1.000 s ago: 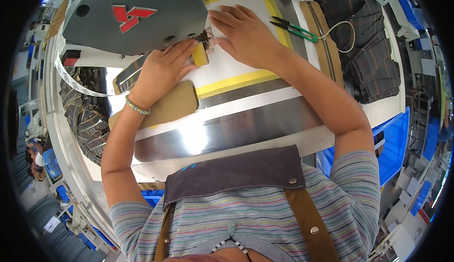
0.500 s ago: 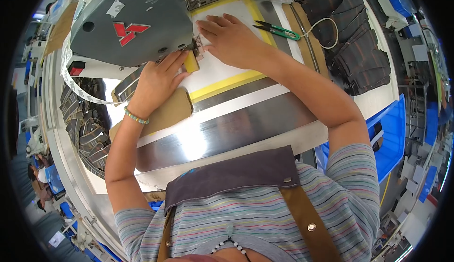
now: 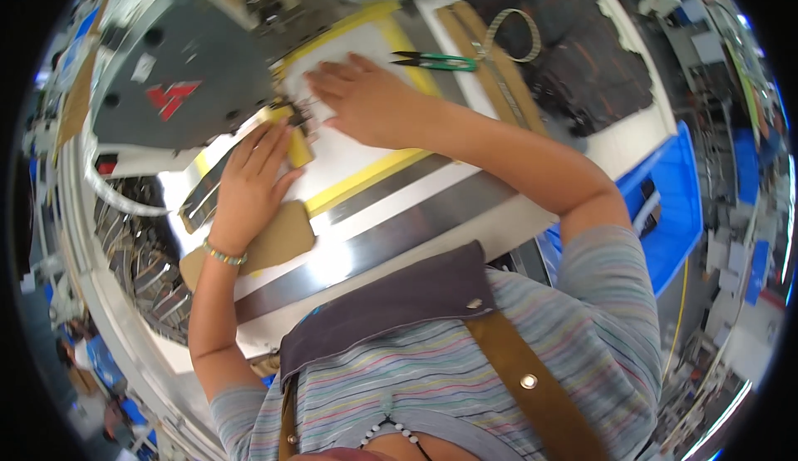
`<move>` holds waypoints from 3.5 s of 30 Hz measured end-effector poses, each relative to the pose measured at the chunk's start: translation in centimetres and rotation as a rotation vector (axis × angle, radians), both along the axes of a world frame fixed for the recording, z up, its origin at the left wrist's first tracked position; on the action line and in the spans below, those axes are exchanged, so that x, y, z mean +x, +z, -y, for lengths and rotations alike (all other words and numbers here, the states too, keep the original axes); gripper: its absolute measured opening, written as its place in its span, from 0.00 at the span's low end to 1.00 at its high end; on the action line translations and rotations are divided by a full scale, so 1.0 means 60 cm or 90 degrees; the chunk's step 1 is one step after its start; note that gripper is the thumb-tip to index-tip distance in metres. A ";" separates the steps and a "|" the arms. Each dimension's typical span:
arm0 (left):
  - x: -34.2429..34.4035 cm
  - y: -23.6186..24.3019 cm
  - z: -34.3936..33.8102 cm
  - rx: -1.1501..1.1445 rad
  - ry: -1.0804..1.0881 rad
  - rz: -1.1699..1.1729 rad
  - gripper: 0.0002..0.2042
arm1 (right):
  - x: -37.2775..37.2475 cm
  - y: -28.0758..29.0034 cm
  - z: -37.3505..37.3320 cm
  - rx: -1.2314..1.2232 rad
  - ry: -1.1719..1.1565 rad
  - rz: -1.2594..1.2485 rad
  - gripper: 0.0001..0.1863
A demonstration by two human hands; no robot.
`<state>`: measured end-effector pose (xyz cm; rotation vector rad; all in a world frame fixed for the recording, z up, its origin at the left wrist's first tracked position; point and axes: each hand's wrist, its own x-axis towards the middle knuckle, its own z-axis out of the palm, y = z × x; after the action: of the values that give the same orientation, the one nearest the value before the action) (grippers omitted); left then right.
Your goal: Using an industrial sewing machine to assemble leather and fabric straps.
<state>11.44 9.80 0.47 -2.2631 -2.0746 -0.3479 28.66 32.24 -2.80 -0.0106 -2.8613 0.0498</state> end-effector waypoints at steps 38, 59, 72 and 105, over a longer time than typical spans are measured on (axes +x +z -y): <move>0.075 0.021 0.106 0.018 0.145 0.172 0.27 | 0.314 0.209 -0.448 -0.114 -0.498 -0.207 0.17; 0.024 -0.014 -0.014 0.154 0.044 0.054 0.22 | -0.068 0.031 -0.104 -0.299 0.113 0.062 0.17; 0.031 -0.014 -0.020 0.057 0.054 0.060 0.26 | -0.077 0.033 -0.100 -0.204 0.015 0.154 0.16; 0.025 -0.008 -0.016 0.056 0.044 -0.037 0.26 | -0.012 0.002 -0.062 -0.265 0.277 -0.086 0.17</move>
<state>12.96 10.78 -0.03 -2.1216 -2.0606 -0.3572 27.91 35.96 -2.66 0.5079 -2.6116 0.6992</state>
